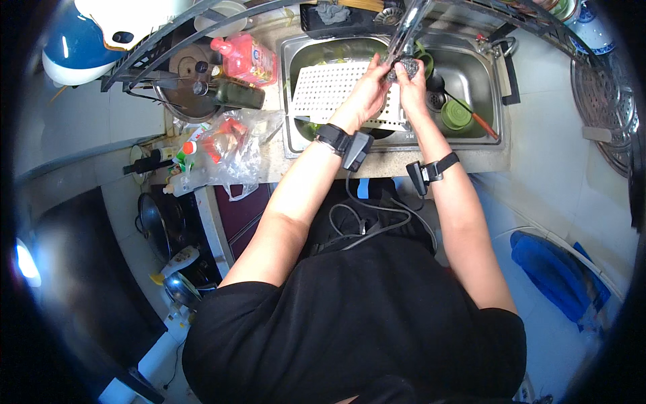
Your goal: The person scrubs a white plastic cutting board with a metal scouring pad under running water in a kitchen sink. They repeatedly rinse and scrub both sides of the board, then place it in the sink.
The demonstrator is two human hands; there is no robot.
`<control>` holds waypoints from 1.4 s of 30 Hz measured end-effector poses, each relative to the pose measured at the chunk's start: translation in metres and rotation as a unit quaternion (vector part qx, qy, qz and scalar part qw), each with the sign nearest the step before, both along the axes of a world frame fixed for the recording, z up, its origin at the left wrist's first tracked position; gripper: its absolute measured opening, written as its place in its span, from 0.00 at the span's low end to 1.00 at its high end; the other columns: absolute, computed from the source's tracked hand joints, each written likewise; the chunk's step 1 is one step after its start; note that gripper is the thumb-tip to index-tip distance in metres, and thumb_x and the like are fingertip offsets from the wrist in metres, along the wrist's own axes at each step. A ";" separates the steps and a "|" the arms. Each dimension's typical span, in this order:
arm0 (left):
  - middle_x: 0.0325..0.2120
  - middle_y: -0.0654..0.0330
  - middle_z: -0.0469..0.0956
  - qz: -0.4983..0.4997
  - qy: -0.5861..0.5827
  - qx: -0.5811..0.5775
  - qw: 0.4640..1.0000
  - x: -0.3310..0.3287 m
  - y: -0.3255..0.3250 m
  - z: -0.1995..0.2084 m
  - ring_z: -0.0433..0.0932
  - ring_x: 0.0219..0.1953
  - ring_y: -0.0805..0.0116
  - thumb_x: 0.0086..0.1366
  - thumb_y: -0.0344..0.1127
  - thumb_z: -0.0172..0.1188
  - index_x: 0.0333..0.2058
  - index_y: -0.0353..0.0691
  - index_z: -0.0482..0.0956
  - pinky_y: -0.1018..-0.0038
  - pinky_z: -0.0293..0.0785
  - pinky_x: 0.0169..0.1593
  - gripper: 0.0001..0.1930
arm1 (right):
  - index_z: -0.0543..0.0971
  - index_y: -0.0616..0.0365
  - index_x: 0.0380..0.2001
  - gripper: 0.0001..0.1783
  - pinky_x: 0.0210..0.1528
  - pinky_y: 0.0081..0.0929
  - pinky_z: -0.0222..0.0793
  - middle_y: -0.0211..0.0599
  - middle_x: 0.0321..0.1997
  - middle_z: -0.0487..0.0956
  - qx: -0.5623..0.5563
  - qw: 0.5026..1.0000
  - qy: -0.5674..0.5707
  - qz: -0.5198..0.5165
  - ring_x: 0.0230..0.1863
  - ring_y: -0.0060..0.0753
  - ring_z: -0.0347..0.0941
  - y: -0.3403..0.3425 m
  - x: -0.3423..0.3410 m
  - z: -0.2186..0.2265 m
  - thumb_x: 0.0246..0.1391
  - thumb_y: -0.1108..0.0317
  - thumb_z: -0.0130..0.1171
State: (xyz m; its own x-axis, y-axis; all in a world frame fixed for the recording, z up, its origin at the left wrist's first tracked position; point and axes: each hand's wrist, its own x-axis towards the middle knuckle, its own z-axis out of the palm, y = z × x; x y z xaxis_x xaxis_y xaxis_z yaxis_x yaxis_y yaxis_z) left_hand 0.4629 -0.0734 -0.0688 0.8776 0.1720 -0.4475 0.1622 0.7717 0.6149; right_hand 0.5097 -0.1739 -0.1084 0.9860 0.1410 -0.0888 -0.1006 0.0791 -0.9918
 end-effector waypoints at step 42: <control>0.40 0.54 0.82 0.220 -0.074 -0.063 0.971 -0.127 0.190 0.030 0.82 0.42 0.59 0.72 0.38 0.57 0.49 0.36 0.76 0.59 0.83 0.48 0.14 | 0.83 0.57 0.41 0.12 0.55 0.42 0.71 0.46 0.44 0.81 -0.377 0.796 -0.264 0.393 0.50 0.50 0.76 0.040 -0.044 0.141 0.56 0.64 0.60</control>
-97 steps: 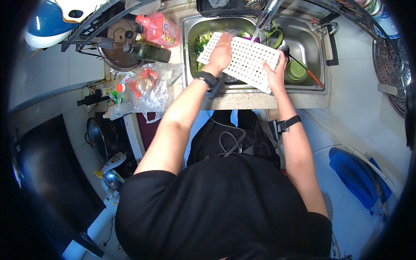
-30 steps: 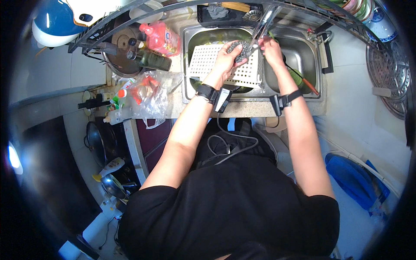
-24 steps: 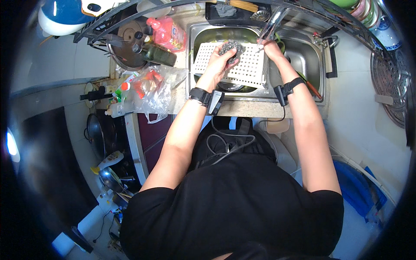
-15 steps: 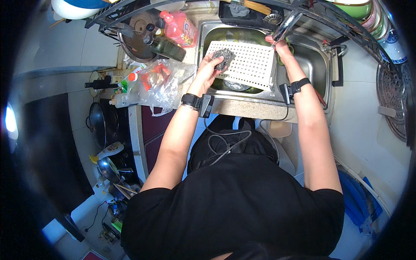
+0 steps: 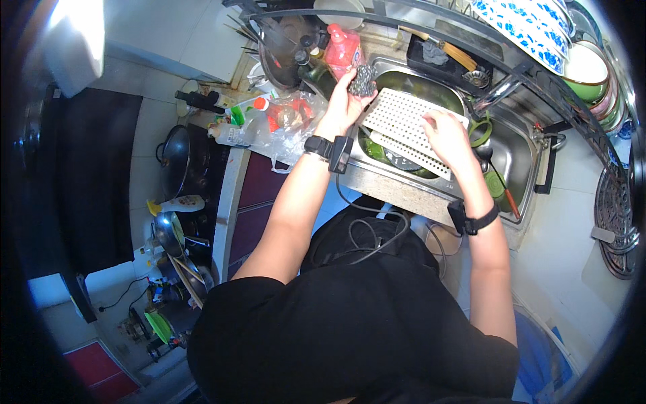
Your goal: The person scrubs a white plastic cutting board with a metal scouring pad under running water in a kitchen sink. They repeatedly rinse and scrub both sides of the board, then place it in the sink.
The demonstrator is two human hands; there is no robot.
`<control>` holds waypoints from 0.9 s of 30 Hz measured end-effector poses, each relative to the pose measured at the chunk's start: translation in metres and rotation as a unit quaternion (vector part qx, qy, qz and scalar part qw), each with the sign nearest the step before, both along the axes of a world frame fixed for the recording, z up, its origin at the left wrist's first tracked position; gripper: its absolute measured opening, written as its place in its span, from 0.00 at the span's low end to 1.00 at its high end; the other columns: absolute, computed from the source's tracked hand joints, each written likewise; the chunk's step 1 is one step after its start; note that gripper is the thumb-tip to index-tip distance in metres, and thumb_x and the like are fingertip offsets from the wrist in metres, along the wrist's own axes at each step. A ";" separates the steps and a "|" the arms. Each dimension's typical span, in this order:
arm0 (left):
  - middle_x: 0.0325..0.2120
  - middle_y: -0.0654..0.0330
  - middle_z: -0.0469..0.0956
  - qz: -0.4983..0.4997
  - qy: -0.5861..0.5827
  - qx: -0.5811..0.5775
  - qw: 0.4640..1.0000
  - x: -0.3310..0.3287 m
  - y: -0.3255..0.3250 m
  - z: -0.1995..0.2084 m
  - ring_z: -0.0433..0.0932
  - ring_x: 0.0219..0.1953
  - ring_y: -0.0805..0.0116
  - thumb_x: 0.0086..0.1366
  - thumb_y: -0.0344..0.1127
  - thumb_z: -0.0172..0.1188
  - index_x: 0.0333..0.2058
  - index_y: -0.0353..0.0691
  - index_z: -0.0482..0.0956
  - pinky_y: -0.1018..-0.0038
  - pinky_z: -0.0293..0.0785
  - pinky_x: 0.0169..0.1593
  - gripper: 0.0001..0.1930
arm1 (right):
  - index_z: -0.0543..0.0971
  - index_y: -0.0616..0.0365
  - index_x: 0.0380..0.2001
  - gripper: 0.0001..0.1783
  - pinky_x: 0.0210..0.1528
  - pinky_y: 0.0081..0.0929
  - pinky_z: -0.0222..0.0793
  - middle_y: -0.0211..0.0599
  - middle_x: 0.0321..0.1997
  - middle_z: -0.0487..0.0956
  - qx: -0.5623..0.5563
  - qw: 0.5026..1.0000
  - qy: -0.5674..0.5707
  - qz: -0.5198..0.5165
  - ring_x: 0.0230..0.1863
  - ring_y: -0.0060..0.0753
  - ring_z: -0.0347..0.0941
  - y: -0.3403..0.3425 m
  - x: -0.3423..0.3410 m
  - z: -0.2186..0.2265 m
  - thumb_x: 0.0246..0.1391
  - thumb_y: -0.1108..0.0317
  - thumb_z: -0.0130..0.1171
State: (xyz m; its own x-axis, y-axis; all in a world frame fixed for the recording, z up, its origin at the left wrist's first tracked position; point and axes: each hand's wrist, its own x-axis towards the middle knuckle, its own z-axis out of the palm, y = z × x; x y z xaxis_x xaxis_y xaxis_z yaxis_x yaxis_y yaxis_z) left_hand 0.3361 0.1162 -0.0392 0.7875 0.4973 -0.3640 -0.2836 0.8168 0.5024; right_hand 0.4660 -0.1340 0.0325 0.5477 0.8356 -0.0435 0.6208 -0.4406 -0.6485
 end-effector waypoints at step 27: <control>0.47 0.48 0.78 0.033 0.029 -0.005 0.999 0.045 0.098 -0.011 0.81 0.47 0.51 0.72 0.24 0.52 0.53 0.31 0.70 0.52 0.84 0.51 0.13 | 0.83 0.66 0.33 0.08 0.38 0.26 0.77 0.41 0.34 0.86 0.178 0.953 0.226 0.095 0.36 0.28 0.83 0.326 0.061 -0.009 0.47 0.80 0.68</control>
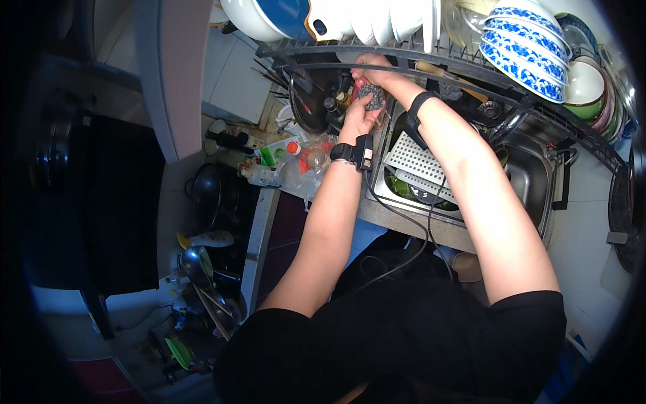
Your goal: The person scrubs a white plastic cutting board with a metal scouring pad under running water in a kitchen sink. They repeatedly rinse and scrub both sides of the board, then place it in the sink.
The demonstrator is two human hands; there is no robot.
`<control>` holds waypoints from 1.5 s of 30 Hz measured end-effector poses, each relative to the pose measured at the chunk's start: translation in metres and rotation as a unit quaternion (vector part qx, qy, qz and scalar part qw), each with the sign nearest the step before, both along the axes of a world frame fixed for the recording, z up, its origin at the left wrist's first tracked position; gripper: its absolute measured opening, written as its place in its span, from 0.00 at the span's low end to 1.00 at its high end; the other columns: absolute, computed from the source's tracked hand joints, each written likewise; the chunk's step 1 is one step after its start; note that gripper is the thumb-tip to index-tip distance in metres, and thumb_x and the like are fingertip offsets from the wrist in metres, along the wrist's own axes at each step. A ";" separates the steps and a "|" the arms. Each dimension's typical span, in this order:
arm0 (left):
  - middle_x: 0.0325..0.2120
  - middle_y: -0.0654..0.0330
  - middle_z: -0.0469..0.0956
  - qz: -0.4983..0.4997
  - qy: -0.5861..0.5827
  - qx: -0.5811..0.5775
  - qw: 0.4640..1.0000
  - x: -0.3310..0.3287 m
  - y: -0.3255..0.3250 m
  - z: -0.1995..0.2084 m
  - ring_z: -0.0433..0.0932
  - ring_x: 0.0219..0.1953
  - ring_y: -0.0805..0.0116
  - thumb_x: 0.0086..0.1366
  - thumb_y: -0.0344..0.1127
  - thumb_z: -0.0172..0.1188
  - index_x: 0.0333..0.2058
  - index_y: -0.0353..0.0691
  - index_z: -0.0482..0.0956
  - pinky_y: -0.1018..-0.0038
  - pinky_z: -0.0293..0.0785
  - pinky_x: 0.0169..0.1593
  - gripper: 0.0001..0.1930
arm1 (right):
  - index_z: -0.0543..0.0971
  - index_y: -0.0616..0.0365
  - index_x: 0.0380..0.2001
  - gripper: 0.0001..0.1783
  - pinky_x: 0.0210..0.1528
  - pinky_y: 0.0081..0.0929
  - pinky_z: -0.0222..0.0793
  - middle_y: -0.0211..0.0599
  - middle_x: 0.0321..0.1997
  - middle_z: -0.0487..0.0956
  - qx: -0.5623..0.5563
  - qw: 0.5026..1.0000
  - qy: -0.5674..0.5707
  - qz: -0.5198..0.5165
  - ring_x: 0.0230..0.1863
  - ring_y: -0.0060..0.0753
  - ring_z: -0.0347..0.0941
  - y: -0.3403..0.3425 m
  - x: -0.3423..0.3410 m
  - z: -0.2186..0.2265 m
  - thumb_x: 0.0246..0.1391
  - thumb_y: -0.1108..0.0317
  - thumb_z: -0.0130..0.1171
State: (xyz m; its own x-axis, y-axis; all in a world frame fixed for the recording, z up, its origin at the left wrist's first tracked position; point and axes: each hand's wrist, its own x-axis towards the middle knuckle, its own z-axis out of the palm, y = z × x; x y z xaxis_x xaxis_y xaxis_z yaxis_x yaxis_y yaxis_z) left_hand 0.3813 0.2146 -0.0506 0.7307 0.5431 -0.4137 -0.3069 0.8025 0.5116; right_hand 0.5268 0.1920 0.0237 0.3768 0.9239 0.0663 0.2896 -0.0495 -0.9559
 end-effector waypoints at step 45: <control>0.62 0.41 0.71 -0.130 0.245 0.763 0.584 0.040 -0.220 -0.076 0.67 0.66 0.44 0.69 0.27 0.48 0.58 0.42 0.78 0.60 0.64 0.69 0.20 | 0.45 0.60 0.75 0.52 0.77 0.37 0.45 0.54 0.78 0.49 -0.110 0.918 -0.007 -0.380 0.78 0.51 0.46 -0.387 -0.062 -0.164 0.56 0.69 0.65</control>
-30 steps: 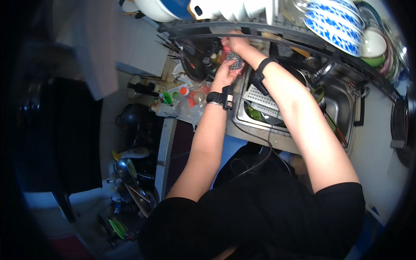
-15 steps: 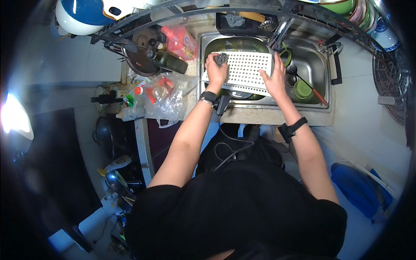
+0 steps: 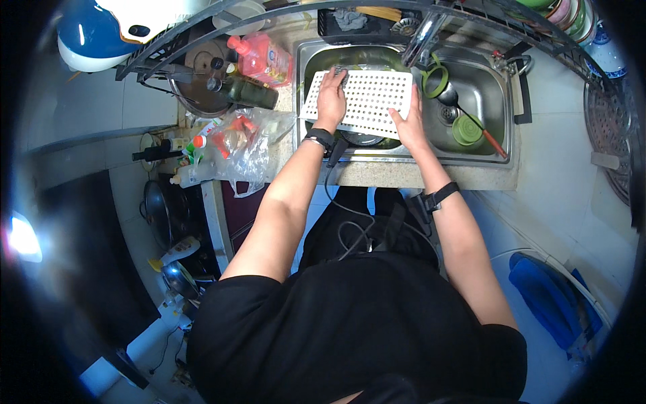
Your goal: The person scrubs a white plastic cutting board with a metal scouring pad under running water in a kitchen sink. They repeatedly rinse and scrub both sides of the board, then place it in the sink.
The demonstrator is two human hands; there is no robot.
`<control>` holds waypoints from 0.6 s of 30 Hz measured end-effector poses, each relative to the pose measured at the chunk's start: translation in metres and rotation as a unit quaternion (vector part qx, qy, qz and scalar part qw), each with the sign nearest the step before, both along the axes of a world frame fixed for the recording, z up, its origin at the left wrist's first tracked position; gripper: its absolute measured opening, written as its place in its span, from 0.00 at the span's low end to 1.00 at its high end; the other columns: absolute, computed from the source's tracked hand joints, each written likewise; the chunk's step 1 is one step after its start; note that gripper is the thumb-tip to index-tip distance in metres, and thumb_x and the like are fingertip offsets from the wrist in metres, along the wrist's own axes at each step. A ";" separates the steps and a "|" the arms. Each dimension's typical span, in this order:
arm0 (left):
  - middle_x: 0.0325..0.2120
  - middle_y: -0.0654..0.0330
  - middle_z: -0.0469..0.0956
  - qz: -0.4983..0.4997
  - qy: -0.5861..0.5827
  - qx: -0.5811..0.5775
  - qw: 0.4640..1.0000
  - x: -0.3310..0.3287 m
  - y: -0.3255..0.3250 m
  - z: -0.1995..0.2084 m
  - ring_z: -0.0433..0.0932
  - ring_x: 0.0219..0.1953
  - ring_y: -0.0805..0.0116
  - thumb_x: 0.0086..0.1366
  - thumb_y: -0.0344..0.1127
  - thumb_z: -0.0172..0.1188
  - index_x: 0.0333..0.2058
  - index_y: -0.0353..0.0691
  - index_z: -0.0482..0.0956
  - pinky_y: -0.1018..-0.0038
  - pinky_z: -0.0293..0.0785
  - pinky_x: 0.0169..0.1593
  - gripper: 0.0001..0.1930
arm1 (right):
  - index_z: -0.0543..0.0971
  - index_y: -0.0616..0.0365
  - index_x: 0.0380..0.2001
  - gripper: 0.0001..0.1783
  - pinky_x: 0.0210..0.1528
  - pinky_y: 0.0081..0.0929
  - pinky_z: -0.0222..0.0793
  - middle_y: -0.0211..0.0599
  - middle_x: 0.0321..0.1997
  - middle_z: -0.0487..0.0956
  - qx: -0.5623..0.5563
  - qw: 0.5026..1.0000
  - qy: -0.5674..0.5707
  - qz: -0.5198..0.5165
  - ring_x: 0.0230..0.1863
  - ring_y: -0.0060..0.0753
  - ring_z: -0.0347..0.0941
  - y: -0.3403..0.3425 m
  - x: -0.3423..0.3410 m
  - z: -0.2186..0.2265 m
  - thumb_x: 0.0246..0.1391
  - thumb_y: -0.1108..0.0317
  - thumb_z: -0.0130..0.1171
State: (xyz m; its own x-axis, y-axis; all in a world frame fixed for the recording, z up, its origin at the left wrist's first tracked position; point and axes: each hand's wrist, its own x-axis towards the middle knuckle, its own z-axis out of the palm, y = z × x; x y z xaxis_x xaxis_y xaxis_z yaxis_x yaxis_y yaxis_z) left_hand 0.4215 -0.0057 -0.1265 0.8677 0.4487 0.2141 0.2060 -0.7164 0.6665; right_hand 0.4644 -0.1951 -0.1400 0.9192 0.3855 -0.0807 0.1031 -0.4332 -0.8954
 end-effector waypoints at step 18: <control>0.56 0.48 0.78 -0.173 -0.032 -0.080 0.981 0.009 -0.034 0.017 0.76 0.60 0.49 0.65 0.24 0.56 0.54 0.46 0.82 0.63 0.71 0.63 0.20 | 0.47 0.57 0.75 0.50 0.76 0.38 0.47 0.54 0.77 0.53 0.008 1.000 -0.022 -0.007 0.77 0.51 0.50 -0.001 -0.001 0.001 0.57 0.69 0.64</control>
